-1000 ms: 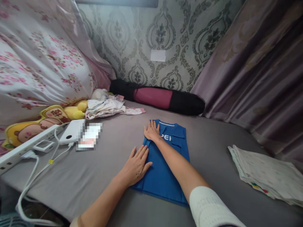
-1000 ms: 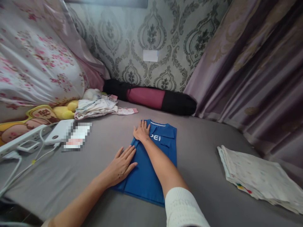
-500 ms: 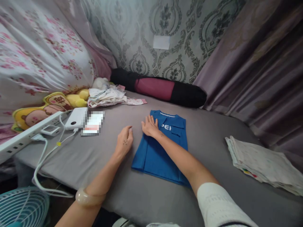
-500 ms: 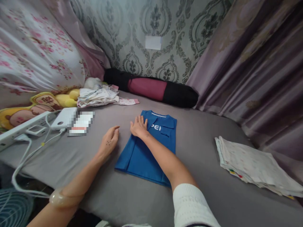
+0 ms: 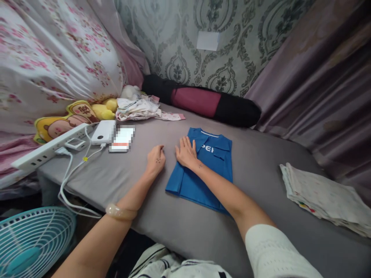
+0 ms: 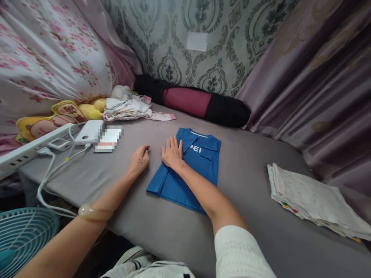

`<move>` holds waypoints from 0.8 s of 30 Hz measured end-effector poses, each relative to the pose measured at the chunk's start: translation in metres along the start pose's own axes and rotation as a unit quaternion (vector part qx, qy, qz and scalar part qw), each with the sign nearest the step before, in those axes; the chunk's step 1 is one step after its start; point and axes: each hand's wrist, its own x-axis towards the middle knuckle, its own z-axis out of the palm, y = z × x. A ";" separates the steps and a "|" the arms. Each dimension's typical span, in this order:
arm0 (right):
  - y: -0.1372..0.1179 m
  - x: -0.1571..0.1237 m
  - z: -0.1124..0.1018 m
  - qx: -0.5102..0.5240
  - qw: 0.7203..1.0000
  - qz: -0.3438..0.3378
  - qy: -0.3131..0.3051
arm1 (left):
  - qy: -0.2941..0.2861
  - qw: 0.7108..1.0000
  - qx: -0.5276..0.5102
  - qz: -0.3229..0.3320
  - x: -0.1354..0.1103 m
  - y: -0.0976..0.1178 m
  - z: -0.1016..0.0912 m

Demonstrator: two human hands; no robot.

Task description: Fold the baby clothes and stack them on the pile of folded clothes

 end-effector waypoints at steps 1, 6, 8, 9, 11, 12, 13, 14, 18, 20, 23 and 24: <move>-0.005 -0.010 -0.004 0.010 1.000 -0.016 -0.010 | 0.002 1.000 -0.008 -0.005 0.001 -0.001 0.001; -0.030 -0.070 -0.018 0.075 0.988 -0.089 -0.097 | 0.030 0.998 -0.053 -0.031 0.003 -0.006 0.005; -0.035 -0.085 -0.020 0.091 0.984 -0.101 -0.119 | 0.033 0.997 -0.056 -0.037 0.004 -0.007 0.007; -0.036 -0.090 -0.020 0.096 0.982 -0.104 -0.124 | 0.033 0.997 -0.056 -0.039 0.004 -0.006 0.007; -0.036 -0.094 -0.018 0.100 0.982 -0.104 -0.125 | 0.034 0.997 -0.055 -0.040 0.003 -0.006 0.007; -0.036 -0.095 -0.017 0.101 0.982 -0.103 -0.122 | 0.036 0.997 -0.055 -0.039 0.003 -0.005 0.007; -0.036 -0.095 -0.015 0.103 0.982 -0.103 -0.118 | 0.039 0.997 -0.055 -0.036 0.003 -0.005 0.006; -0.036 -0.095 -0.014 0.105 0.982 -0.103 -0.116 | 0.042 0.997 -0.056 -0.032 0.003 -0.004 0.005; -0.033 -0.088 -0.016 0.135 0.976 -0.108 -0.132 | 0.045 0.997 -0.058 -0.005 0.001 0.000 0.000; -0.023 -0.074 -0.023 0.157 0.976 -0.106 -0.111 | 0.034 0.998 -0.056 0.024 -0.001 0.005 -0.002; 0.011 -0.038 -0.038 0.151 0.987 -0.062 -0.004 | 0.000 0.994 -0.045 0.095 -0.007 0.015 -0.002; 0.027 -0.023 -0.043 0.129 0.991 -0.023 0.033 | -0.011 0.992 -0.039 0.122 -0.009 0.018 -0.002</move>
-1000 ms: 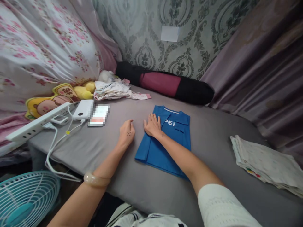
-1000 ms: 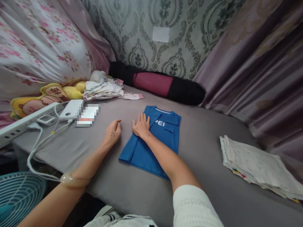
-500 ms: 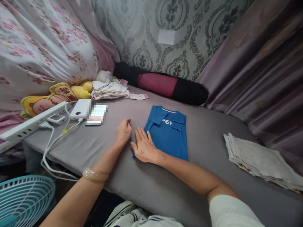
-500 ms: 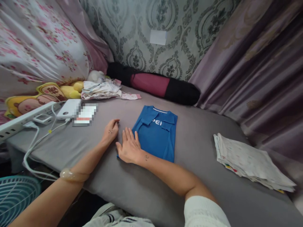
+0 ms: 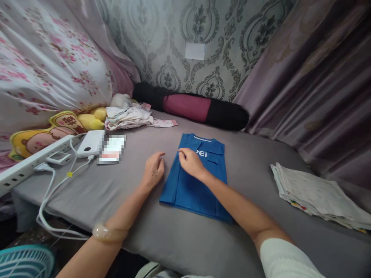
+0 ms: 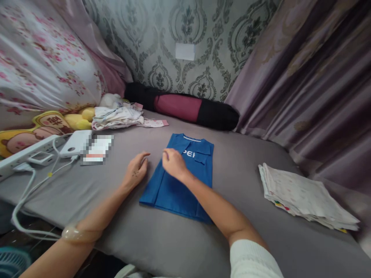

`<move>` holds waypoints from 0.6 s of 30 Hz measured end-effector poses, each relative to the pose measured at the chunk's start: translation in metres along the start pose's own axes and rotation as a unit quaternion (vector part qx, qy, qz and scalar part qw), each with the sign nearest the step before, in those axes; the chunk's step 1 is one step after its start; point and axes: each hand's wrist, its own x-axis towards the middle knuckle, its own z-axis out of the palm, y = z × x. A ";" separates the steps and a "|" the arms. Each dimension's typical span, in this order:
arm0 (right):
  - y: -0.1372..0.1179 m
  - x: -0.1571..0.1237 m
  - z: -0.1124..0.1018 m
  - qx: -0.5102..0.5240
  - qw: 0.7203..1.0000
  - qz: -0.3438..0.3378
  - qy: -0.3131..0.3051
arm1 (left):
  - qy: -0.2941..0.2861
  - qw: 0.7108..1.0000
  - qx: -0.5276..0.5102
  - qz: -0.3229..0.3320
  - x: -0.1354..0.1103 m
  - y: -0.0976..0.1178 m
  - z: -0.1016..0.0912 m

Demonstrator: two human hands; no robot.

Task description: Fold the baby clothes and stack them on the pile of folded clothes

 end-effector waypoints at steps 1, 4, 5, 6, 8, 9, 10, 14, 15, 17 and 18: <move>0.016 0.014 -0.008 -0.026 0.998 0.044 0.028 | -0.012 1.000 0.006 0.026 -0.001 0.004 0.001; 0.064 0.048 -0.026 -0.090 0.973 0.206 0.059 | -0.057 0.994 0.026 0.095 -0.005 0.014 0.001; 0.076 0.056 -0.029 -0.098 0.966 0.230 0.063 | -0.076 0.990 0.033 0.113 -0.006 0.017 0.001; 0.086 0.061 -0.031 -0.102 0.962 0.247 0.065 | -0.095 0.986 0.040 0.130 -0.007 0.019 0.000; 0.099 0.066 -0.029 -0.105 0.955 0.268 0.066 | -0.131 0.978 0.051 0.154 -0.008 0.021 -0.001; 0.103 0.067 -0.026 -0.105 0.953 0.276 0.066 | -0.147 0.974 0.056 0.163 -0.008 0.022 -0.002; 0.105 0.067 -0.023 -0.104 0.951 0.283 0.067 | -0.160 0.971 0.060 0.169 -0.008 0.022 -0.003; 0.107 0.070 -0.012 -0.096 0.948 0.295 0.079 | -0.187 0.963 0.070 0.184 -0.010 0.021 -0.004; 0.107 0.071 -0.011 -0.093 0.948 0.294 0.082 | -0.188 0.962 0.071 0.184 -0.010 0.021 -0.004; 0.108 0.073 -0.009 -0.085 0.949 0.291 0.091 | -0.189 0.962 0.069 0.184 -0.010 0.020 -0.003; 0.108 0.074 -0.009 -0.081 0.950 0.287 0.097 | -0.190 0.962 0.067 0.184 -0.010 0.021 -0.003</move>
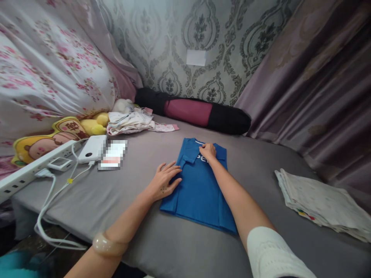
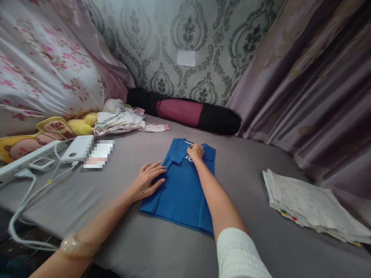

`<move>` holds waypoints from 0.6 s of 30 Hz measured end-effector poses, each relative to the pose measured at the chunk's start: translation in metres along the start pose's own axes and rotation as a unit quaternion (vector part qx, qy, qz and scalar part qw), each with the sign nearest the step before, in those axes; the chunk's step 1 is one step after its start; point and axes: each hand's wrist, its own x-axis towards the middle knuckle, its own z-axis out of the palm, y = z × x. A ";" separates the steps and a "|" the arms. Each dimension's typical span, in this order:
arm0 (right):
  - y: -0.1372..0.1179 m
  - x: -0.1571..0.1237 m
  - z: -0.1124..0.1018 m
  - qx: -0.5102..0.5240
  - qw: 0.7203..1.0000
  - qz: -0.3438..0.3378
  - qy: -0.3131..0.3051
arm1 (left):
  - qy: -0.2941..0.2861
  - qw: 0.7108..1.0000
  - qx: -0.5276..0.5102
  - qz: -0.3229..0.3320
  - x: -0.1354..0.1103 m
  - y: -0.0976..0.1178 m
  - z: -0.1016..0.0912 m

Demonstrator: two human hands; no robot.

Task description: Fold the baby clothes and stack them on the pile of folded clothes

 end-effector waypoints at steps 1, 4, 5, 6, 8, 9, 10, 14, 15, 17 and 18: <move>0.000 0.000 0.000 0.006 1.000 -0.005 0.005 | -0.001 1.000 -0.002 0.000 0.000 0.000 0.000; -0.004 0.000 0.001 0.026 0.999 -0.028 0.023 | -0.005 1.000 -0.008 -0.001 0.001 0.000 0.000; -0.006 -0.001 0.002 0.031 0.999 -0.036 0.027 | -0.005 1.000 -0.010 -0.002 0.001 0.000 0.000; -0.008 -0.002 0.003 0.037 0.998 -0.047 0.031 | -0.005 1.000 -0.011 -0.001 0.001 -0.001 0.001; -0.014 -0.005 0.005 0.062 0.994 -0.081 0.041 | -0.003 1.000 -0.013 -0.001 0.001 -0.001 0.001; -0.018 -0.008 0.007 0.078 0.991 -0.103 0.047 | -0.002 1.000 -0.014 -0.001 0.001 -0.002 0.002; -0.021 -0.010 0.009 0.093 0.986 -0.126 0.052 | -0.002 1.000 -0.014 -0.001 0.001 -0.002 0.002; -0.034 -0.025 0.015 0.094 0.976 -0.192 0.045 | 0.000 1.000 -0.014 -0.002 0.000 -0.003 0.003; -0.037 -0.029 0.016 0.082 0.975 -0.202 0.036 | 0.001 1.000 -0.014 -0.002 0.000 -0.003 0.003; -0.040 -0.037 0.018 0.056 0.975 -0.215 0.015 | 0.000 1.000 -0.014 -0.003 0.000 -0.003 0.003; -0.042 -0.040 0.018 0.042 0.975 -0.220 0.002 | -0.002 1.000 -0.014 -0.004 0.000 -0.002 0.002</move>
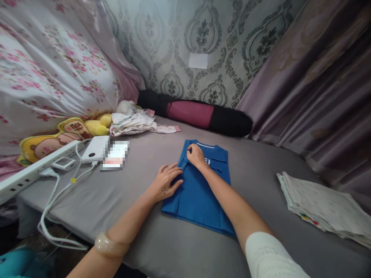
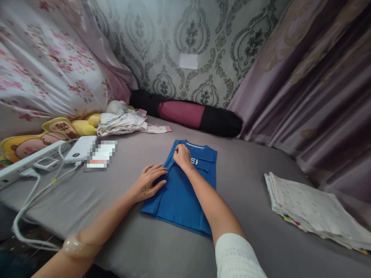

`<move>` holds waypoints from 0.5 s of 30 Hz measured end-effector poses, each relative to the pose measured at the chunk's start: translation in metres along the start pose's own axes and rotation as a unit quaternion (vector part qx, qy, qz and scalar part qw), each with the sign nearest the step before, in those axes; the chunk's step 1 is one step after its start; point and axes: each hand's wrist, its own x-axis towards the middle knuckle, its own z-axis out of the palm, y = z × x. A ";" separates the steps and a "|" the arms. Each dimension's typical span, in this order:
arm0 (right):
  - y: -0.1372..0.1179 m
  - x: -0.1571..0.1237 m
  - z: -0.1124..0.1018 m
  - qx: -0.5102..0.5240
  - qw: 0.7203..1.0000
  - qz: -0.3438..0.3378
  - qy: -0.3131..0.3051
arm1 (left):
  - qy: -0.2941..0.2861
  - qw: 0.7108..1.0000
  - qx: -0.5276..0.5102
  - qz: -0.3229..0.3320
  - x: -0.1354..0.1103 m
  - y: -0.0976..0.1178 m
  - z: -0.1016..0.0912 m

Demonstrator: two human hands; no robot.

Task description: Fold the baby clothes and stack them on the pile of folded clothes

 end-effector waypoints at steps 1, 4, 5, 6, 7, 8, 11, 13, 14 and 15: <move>-0.002 -0.002 0.000 -0.010 1.000 -0.004 -0.017 | -0.001 1.000 -0.001 -0.001 0.000 0.000 0.000; -0.007 -0.004 0.001 -0.038 0.998 -0.014 -0.051 | -0.005 1.000 -0.004 -0.005 0.001 0.002 -0.001; -0.008 -0.003 0.000 -0.045 0.997 -0.017 -0.054 | -0.005 1.000 -0.004 -0.005 0.001 0.003 -0.002; -0.009 0.000 0.000 -0.050 0.997 -0.019 -0.051 | -0.005 1.000 -0.004 -0.005 0.001 0.003 -0.002; -0.011 0.003 0.000 -0.054 0.997 -0.020 -0.046 | -0.006 1.000 -0.004 -0.005 0.001 0.003 -0.002; -0.013 0.007 0.001 -0.060 0.997 -0.019 -0.041 | -0.008 1.000 -0.004 -0.005 0.001 0.004 -0.003; -0.018 0.019 0.007 -0.075 0.996 -0.002 -0.052 | -0.012 1.000 -0.003 -0.007 0.002 0.005 -0.004; -0.021 0.024 0.015 -0.081 0.994 0.015 -0.076 | -0.013 1.000 -0.004 -0.006 0.001 0.005 -0.004; -0.022 0.025 0.019 -0.084 0.992 0.022 -0.089 | -0.013 1.000 -0.003 -0.006 0.001 0.005 -0.005; -0.023 0.026 0.023 -0.086 0.991 0.029 -0.101 | -0.014 1.000 -0.003 -0.005 0.001 0.005 -0.005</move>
